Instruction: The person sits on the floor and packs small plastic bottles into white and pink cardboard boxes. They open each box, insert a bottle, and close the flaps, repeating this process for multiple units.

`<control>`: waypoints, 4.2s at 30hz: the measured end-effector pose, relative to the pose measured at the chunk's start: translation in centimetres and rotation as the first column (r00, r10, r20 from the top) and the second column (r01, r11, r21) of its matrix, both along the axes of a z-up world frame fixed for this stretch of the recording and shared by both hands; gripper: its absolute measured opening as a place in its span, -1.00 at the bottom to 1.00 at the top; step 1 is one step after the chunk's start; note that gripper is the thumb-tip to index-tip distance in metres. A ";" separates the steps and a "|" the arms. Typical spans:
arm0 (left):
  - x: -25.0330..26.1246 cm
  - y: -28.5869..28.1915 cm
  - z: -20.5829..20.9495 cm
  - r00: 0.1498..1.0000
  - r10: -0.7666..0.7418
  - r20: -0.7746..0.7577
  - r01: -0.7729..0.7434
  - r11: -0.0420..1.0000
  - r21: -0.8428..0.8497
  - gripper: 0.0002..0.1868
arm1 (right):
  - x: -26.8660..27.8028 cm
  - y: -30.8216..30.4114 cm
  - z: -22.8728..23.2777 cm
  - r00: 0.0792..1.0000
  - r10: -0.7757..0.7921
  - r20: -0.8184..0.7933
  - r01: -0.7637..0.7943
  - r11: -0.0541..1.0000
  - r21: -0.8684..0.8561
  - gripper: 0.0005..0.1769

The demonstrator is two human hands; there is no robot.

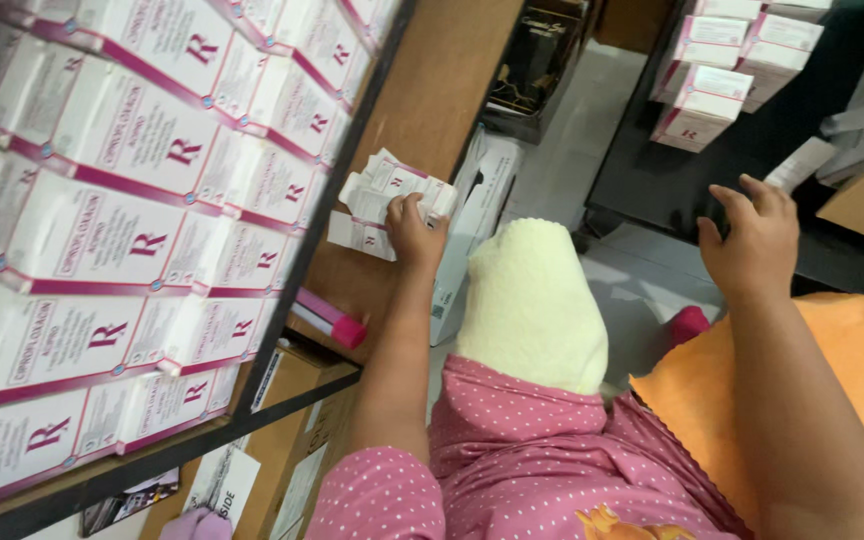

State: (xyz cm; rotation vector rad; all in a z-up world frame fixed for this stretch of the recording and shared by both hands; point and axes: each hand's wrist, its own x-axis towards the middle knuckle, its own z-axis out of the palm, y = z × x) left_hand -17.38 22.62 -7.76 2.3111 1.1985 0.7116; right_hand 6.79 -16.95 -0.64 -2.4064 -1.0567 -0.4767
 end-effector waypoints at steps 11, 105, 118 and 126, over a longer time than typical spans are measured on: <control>-4.2 5.2 -7.4 0.961 -0.017 -0.274 -0.017 0.993 -0.121 -0.10 | -1.4 -0.8 0.7 0.995 0.022 -0.098 -0.008 0.989 0.148 -0.79; 9.3 -22.7 6.8 0.561 0.417 0.715 0.813 -0.441 -0.380 -0.32 | -12.5 1.0 6.5 0.975 0.194 0.109 -0.223 0.859 0.461 -0.53; 9.7 -22.7 7.3 0.506 0.393 0.768 0.827 -0.476 -0.300 -0.22 | -12.1 1.0 6.5 0.986 0.146 0.081 -0.167 0.837 0.521 -0.68; 9.7 -22.6 7.7 0.501 0.349 0.792 0.819 -0.487 -0.303 -0.15 | -11.7 0.5 6.4 0.984 0.177 -0.007 -0.140 0.803 0.580 -0.74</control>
